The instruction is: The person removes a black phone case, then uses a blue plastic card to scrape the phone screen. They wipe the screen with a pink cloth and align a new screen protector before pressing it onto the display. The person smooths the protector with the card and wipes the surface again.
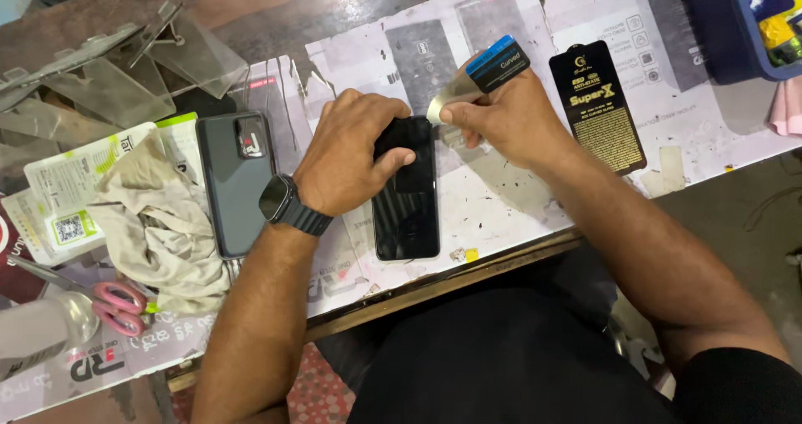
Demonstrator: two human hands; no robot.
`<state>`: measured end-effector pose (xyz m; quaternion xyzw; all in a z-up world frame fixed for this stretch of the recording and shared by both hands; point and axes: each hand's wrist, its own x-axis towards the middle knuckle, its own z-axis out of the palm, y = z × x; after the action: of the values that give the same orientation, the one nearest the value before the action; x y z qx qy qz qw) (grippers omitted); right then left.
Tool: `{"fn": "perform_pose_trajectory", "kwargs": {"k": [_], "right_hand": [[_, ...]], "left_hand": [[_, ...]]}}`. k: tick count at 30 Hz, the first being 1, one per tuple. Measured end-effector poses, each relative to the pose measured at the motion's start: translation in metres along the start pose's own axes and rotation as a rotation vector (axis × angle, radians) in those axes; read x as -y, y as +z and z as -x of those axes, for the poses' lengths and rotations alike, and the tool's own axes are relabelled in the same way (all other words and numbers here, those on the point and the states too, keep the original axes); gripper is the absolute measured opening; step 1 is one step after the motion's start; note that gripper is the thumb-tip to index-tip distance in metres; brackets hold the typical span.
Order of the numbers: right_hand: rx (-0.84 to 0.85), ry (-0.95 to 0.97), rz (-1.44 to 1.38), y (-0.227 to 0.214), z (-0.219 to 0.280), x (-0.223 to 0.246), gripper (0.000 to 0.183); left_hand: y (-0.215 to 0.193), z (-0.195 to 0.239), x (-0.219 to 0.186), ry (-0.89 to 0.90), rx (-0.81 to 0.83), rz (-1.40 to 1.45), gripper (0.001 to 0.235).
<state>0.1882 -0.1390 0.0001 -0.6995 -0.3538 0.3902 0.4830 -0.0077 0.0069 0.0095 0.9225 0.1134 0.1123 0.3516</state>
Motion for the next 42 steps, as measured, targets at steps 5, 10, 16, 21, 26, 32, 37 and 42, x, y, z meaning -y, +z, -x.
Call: {"fn": "perform_pose_trajectory", "kwargs": {"k": [5,10,16,21,26,32,37,42], "right_hand": [[0.009,0.000,-0.021,0.000,-0.003,-0.006,0.018],[0.019,-0.026,-0.074,-0.001,-0.002,-0.009,0.013],[0.000,0.011,-0.204,-0.002,-0.003,-0.008,0.015],[-0.135,-0.112,-0.058,-0.003,0.000,-0.004,0.026],[-0.104,-0.071,-0.160,-0.012,-0.007,-0.013,0.018],[-0.052,-0.115,-0.146,-0.026,-0.015,-0.021,0.020],[-0.005,-0.097,-0.105,-0.033,-0.017,-0.007,0.036],[-0.009,-0.053,-0.045,-0.030,-0.017,-0.004,0.030]], "left_hand": [[0.003,0.003,0.002,0.084,-0.020,-0.009,0.048],[0.006,0.003,0.000,0.049,-0.011,-0.053,0.051],[0.004,0.004,-0.004,0.048,-0.001,-0.081,0.052],[-0.011,0.013,-0.008,0.024,0.112,-0.101,0.070],[-0.027,0.027,-0.008,0.053,0.217,-0.164,0.089],[-0.029,0.032,0.000,0.115,0.180,-0.092,0.097],[-0.028,0.032,0.010,0.107,0.197,-0.055,0.098],[-0.027,0.031,0.013,0.115,0.174,-0.050,0.097]]}}
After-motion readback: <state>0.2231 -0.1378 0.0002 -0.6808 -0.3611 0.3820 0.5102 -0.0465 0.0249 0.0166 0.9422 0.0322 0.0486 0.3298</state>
